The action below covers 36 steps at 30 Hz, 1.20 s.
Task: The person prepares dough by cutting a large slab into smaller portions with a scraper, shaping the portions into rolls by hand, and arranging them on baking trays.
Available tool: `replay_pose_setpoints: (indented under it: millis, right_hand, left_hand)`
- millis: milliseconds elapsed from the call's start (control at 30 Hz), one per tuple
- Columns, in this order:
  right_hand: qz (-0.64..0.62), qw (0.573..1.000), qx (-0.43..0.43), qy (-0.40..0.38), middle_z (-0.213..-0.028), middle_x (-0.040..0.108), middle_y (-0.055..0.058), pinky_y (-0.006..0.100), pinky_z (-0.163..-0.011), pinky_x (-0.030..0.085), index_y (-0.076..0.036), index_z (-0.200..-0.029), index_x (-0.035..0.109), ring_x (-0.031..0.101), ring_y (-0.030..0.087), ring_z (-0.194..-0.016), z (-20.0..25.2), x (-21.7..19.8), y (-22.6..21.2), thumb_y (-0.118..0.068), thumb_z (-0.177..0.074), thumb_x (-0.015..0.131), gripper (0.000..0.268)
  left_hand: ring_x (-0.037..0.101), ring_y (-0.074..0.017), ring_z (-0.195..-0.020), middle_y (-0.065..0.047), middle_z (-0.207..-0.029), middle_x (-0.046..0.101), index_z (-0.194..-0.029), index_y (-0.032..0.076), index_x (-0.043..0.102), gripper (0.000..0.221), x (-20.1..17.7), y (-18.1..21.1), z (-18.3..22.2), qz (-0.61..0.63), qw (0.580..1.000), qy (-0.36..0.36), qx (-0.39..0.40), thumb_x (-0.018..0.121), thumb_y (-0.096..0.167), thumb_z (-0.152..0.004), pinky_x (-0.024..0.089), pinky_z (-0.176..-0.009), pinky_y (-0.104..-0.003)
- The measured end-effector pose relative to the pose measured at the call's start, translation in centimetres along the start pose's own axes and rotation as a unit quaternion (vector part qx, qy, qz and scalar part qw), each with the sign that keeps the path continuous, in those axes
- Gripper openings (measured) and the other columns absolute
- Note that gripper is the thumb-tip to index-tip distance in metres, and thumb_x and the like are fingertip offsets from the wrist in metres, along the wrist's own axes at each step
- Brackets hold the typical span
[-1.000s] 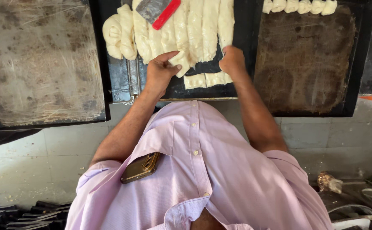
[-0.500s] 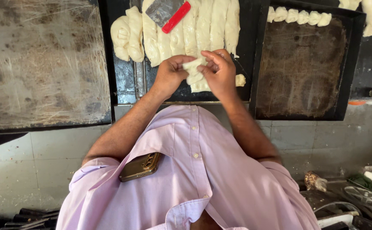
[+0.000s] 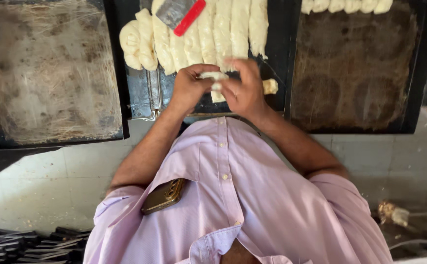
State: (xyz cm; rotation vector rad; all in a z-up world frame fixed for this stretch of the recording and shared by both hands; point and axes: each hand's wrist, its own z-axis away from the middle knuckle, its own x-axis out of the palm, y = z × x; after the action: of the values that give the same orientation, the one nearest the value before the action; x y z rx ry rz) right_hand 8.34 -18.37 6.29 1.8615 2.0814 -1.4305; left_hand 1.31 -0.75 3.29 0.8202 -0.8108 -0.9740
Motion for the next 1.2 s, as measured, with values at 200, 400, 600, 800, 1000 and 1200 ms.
replay_pose_setpoints:
  millis: [200,400,600,800,1000,1200]
  right_hand:
    - [-0.602,0.661,0.447,0.025,-0.113,0.068,0.011,0.037,-0.091,0.06,-0.001,-0.123,0.065,0.067,0.022,-0.104,1.7,4.1,3.8,-0.011,-0.094,0.064,0.03]
    - [-0.332,0.842,0.421,0.062,-0.098,0.075,0.012,0.029,-0.078,0.06,0.006,-0.113,0.069,0.073,0.016,-0.086,2.6,5.9,3.5,0.007,-0.09,0.073,0.023]
    - [-0.037,0.95,0.31,0.0,-0.087,0.074,0.011,0.028,-0.064,0.059,0.002,-0.09,0.07,0.072,0.013,-0.077,-0.3,5.0,-0.5,0.007,-0.086,0.078,0.01]
    - [-0.406,0.852,0.265,-0.199,-0.105,0.068,0.014,0.036,-0.071,0.056,0.004,-0.106,0.068,0.067,0.021,-0.085,-0.6,-6.1,-3.0,-0.002,-0.099,0.069,0.009]
    - [-0.72,0.628,0.283,0.083,-0.104,0.071,0.018,0.035,-0.064,0.056,0.005,-0.111,0.072,0.069,0.028,-0.077,4.8,-5.7,11.7,-0.041,-0.114,0.056,0.049]
    - [-0.007,0.972,0.232,0.048,-0.108,0.071,0.021,0.038,-0.077,0.057,0.002,-0.119,0.066,0.073,0.035,-0.09,5.3,-0.6,9.6,-0.022,-0.107,0.061,0.028]
  left_hand:
    - [0.045,-0.002,-0.064,0.003,-0.089,0.071,-0.111,0.004,0.078,0.026,-0.1,0.2,-0.1,-0.146,0.978,0.003,0.15,0.085,0.004,-0.086,0.04,-0.056,-0.02]
    - [0.069,-0.0207,-0.09,-0.009,-0.106,0.07,-0.127,-0.002,0.061,0.061,-1.4,3.3,1.0,-0.262,0.906,0.018,0.332,0.089,0.012,-0.075,0.055,-0.078,-0.033]
    - [0.07,-0.0363,-0.09,-0.014,-0.096,0.074,-0.109,0.006,0.076,0.033,-3.4,1.1,-0.7,-0.468,0.819,-0.059,0.328,0.081,0.02,-0.08,0.055,-0.078,-0.043]
    - [0.068,-0.0319,-0.086,-0.017,-0.09,0.073,-0.101,0.005,0.078,0.029,-4.3,-3.2,-4.0,-0.381,0.922,-0.046,0.059,0.073,0.033,-0.101,0.054,-0.078,-0.04]
    - [0.064,-0.0229,-0.077,-0.015,-0.094,0.069,-0.134,0.01,0.065,0.058,-1.2,-1.0,-1.4,-0.306,0.938,-0.044,0.158,0.083,0.014,-0.079,0.053,-0.074,-0.036]
    - [0.065,-0.0304,-0.083,-0.015,-0.102,0.071,-0.137,0.007,0.058,0.072,3.7,1.8,-0.3,-0.369,0.892,0.001,0.262,0.084,0.001,-0.069,0.054,-0.076,-0.039]
